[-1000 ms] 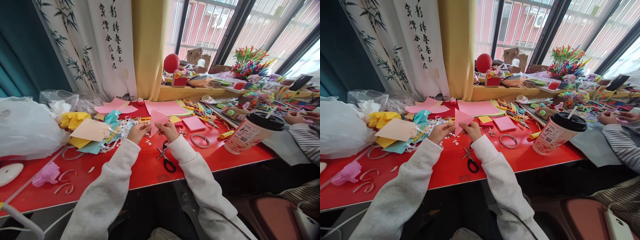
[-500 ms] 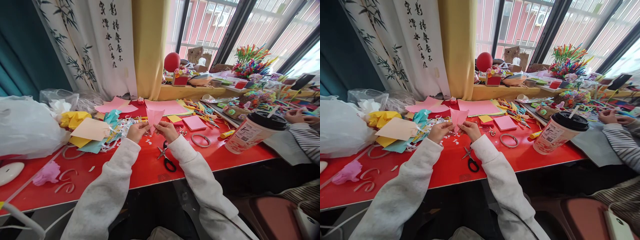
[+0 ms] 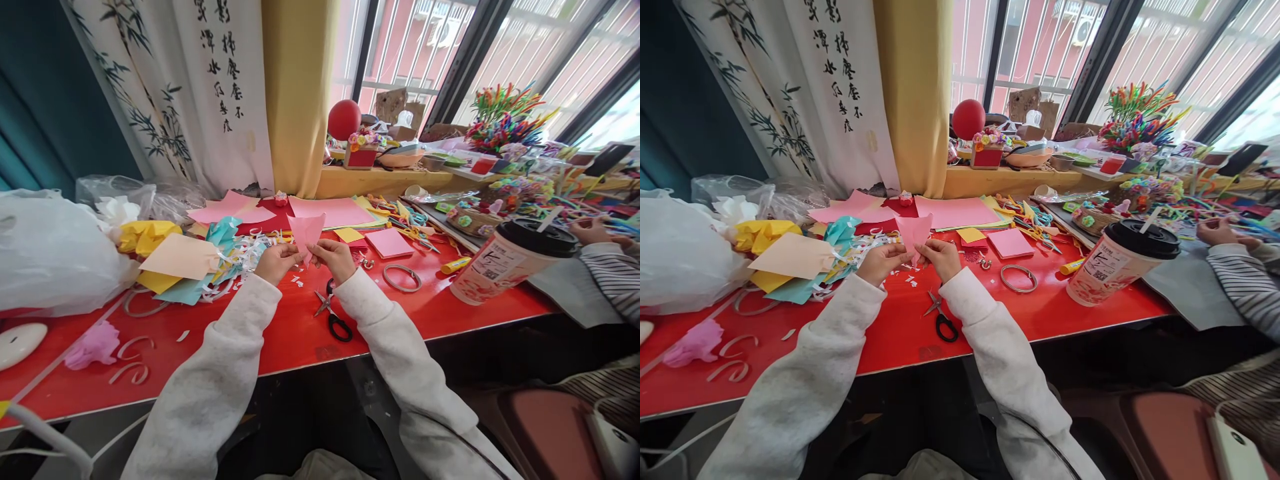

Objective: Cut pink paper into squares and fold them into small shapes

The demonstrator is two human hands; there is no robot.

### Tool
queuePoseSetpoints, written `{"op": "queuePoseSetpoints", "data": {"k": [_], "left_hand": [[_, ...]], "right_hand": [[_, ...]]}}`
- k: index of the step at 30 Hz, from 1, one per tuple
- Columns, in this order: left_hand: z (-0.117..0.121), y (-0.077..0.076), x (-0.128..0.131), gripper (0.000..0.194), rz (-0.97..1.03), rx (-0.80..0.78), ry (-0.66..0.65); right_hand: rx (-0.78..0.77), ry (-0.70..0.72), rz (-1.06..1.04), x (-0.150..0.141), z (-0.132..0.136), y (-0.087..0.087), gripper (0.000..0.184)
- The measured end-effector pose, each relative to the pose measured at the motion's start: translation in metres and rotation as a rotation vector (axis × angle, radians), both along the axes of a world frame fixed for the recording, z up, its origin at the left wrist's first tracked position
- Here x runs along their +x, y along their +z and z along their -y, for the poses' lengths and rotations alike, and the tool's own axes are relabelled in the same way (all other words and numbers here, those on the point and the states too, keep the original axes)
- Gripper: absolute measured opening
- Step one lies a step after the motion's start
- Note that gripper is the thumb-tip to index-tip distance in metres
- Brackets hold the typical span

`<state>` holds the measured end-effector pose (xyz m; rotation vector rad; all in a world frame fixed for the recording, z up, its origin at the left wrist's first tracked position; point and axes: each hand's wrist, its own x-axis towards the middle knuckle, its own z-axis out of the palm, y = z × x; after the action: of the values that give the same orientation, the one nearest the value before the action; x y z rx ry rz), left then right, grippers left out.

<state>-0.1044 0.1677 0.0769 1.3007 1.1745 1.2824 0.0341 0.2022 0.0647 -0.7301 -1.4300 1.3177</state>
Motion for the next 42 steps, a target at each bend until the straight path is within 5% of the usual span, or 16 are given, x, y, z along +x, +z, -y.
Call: {"op": "queuePoseSetpoints", "data": {"k": [31,37,42], "left_hand": [[0.001,-0.004,0.003,0.029,-0.144,-0.082,-0.199],[-0.002,0.0,-0.004,0.033,-0.056,0.084,0.027],[-0.006,-0.006,-0.004,0.033,-0.001,0.071,0.098]], "right_hand": [[0.096,-0.157,0.12,0.002,0.001,0.001,0.038],[0.058,-0.023,0.174,0.001,0.003,0.002,0.034],[0.035,0.072,0.224,-0.001,0.004,0.001,0.033]]}}
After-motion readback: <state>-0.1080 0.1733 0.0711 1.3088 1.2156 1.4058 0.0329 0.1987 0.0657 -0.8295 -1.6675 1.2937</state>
